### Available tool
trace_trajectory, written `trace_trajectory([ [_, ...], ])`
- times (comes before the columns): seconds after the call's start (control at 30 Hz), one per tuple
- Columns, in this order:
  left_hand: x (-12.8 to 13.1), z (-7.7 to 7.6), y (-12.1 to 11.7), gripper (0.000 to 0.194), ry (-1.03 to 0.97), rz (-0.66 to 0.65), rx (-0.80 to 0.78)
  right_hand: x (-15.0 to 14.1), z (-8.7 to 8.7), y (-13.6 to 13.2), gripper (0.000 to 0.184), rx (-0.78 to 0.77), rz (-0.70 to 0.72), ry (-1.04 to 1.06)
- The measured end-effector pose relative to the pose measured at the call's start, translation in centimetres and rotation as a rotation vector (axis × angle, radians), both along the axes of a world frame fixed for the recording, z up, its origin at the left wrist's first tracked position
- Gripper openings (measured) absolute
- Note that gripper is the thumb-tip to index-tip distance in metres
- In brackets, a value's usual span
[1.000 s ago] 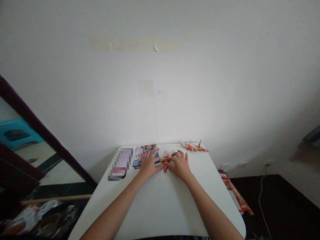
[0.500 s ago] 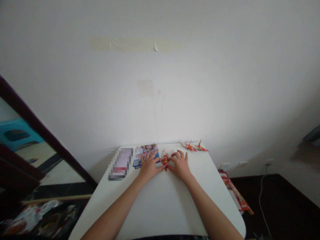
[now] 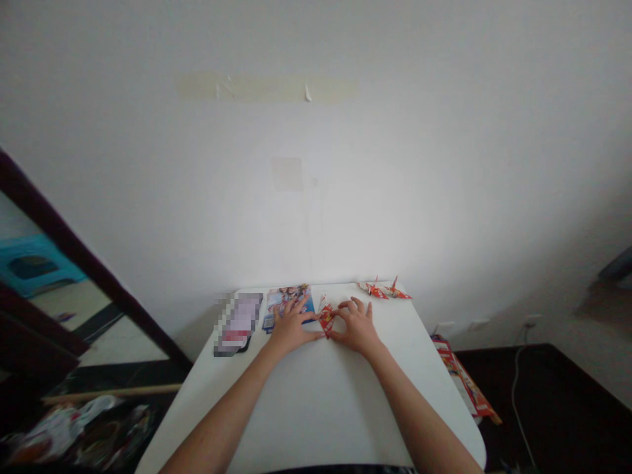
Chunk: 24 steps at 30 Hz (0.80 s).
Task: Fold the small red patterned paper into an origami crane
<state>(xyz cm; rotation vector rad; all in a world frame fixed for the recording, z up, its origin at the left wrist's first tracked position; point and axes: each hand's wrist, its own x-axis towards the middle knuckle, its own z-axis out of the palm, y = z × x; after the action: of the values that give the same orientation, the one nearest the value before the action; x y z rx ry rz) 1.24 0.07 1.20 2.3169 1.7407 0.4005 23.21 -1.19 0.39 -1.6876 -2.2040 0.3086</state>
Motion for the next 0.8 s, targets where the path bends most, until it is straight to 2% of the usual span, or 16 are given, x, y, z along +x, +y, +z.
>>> trace_trajectory([
  [0.23, -0.1, -0.1, 0.3, 0.039, -0.018, 0.024, -0.012, 0.1, 0.5, -0.4, 0.063, -0.037, 0.020, -0.002],
  [0.43, 0.1, -0.3, 0.4, 0.032, -0.072, 0.035, 0.004, 0.4, 0.1, -0.1, 0.068, -0.058, 0.035, 0.011],
  [0.5, 0.1, -0.2, 0.4, 0.033, -0.084, 0.029, 0.018, 0.6, -0.1, 0.2, 0.063, -0.065, 0.049, 0.025],
  [0.67, -0.1, -0.2, 0.5, 0.028, -0.096, 0.013, 0.044, 1.1, -1.0, 1.0, 0.036, -0.035, 0.046, 0.081],
  [0.8, -0.1, -0.3, 0.6, 0.025, -0.106, 0.003, 0.037, 1.0, -1.8, 1.4, 0.035, 0.023, 0.015, 0.110],
])
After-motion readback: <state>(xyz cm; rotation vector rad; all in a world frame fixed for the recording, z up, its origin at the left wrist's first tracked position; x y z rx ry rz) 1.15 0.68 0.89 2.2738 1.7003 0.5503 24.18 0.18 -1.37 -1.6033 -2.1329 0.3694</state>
